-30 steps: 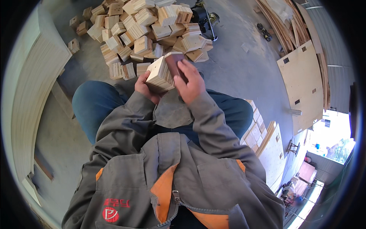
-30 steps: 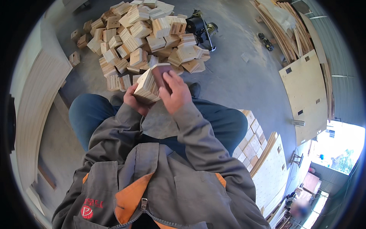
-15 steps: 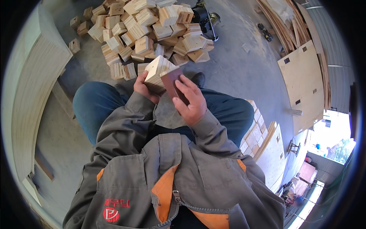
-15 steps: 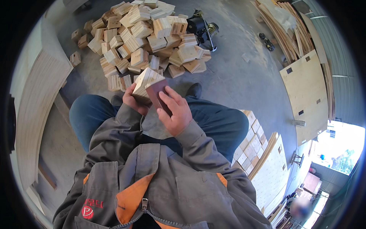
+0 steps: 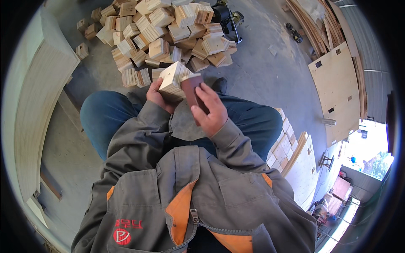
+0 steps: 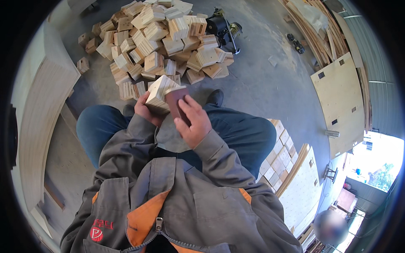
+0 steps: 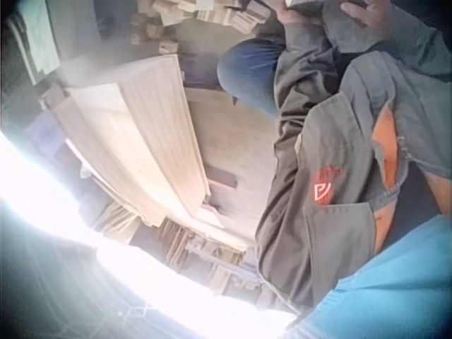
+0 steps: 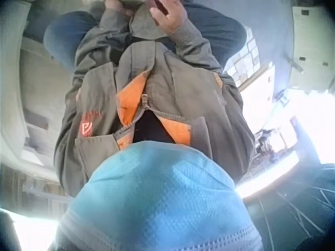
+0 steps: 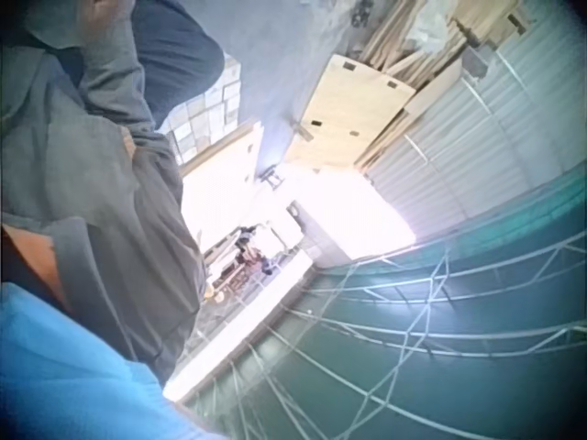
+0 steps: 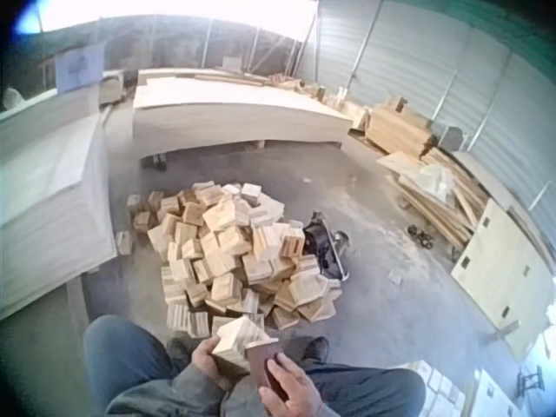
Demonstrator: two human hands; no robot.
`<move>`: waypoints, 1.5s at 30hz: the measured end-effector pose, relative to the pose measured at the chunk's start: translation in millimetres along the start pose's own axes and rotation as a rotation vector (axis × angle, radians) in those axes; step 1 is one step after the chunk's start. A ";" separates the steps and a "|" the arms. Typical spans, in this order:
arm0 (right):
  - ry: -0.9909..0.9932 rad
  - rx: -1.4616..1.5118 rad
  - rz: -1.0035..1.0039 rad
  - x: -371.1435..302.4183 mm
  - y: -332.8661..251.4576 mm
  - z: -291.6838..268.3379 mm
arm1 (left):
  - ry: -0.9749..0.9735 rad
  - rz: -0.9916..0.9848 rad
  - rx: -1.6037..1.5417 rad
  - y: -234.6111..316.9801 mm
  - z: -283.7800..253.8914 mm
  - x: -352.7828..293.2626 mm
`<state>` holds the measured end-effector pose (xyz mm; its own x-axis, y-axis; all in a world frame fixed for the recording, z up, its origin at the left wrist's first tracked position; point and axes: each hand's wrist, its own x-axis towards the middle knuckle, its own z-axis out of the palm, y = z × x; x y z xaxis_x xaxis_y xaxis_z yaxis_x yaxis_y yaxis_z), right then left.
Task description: The person sits on the floor and sands small wooden blocks one by one using a sanding block. They pick up a block, sand its surfaces, and place it aside, repeating the process with several blocks from a nearby pile.
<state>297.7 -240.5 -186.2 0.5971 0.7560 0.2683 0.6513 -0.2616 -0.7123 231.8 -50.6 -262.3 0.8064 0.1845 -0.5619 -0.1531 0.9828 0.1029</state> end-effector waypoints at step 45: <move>0.126 0.006 0.051 50.1 30.5 14.5 | 0.081 -0.053 0.158 -12.8 7.0 -1.2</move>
<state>340.7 -201.9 -203.9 0.6836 0.6605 0.3104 0.6159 -0.2938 -0.7310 236.8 -63.3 -257.2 0.7612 0.1379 -0.6337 -0.0150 0.9806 0.1953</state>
